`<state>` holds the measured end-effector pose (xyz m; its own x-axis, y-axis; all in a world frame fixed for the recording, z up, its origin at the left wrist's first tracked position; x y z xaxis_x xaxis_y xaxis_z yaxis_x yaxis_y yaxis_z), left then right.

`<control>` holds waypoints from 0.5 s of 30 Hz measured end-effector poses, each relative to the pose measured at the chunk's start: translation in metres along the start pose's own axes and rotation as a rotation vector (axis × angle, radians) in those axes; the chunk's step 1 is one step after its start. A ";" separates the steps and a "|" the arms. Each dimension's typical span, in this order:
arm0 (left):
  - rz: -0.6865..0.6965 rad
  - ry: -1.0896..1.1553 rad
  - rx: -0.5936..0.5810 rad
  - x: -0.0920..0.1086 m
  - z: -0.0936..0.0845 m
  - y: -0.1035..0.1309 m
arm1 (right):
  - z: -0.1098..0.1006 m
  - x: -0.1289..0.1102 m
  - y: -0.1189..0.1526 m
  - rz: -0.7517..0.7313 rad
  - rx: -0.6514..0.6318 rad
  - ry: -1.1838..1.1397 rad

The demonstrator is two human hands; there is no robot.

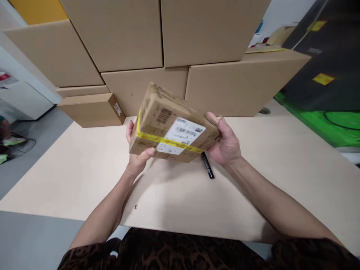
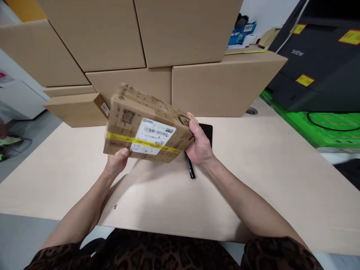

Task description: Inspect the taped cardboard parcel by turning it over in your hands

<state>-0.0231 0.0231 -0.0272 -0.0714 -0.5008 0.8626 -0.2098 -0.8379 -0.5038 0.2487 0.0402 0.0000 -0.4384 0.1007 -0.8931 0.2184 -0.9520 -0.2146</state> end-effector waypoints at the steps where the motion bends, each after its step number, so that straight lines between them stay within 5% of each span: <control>1: 0.064 -0.082 0.031 0.000 -0.002 0.000 | 0.000 0.000 -0.002 0.012 -0.010 -0.005; 6: 0.235 -0.364 0.164 0.007 -0.003 0.001 | -0.003 0.007 -0.009 0.057 0.008 0.022; 12: -0.052 -0.233 -0.069 0.006 0.009 0.007 | -0.004 0.014 -0.005 0.088 0.067 0.091; 15: -0.036 -0.282 -0.002 -0.003 0.009 0.011 | 0.003 0.011 0.000 0.062 -0.016 0.168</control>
<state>-0.0164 0.0135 -0.0355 0.2098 -0.5117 0.8331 -0.2094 -0.8559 -0.4729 0.2410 0.0403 -0.0086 -0.2717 0.0898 -0.9582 0.2553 -0.9532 -0.1618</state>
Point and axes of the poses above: each hand's wrist, its own y-axis away from the middle knuckle, its own z-axis out of the palm, x = y × z, the point moved 2 cm from there along -y, towards the middle knuckle, and after that the axes turned 14 degrees about -x, right-handed, at the moved point
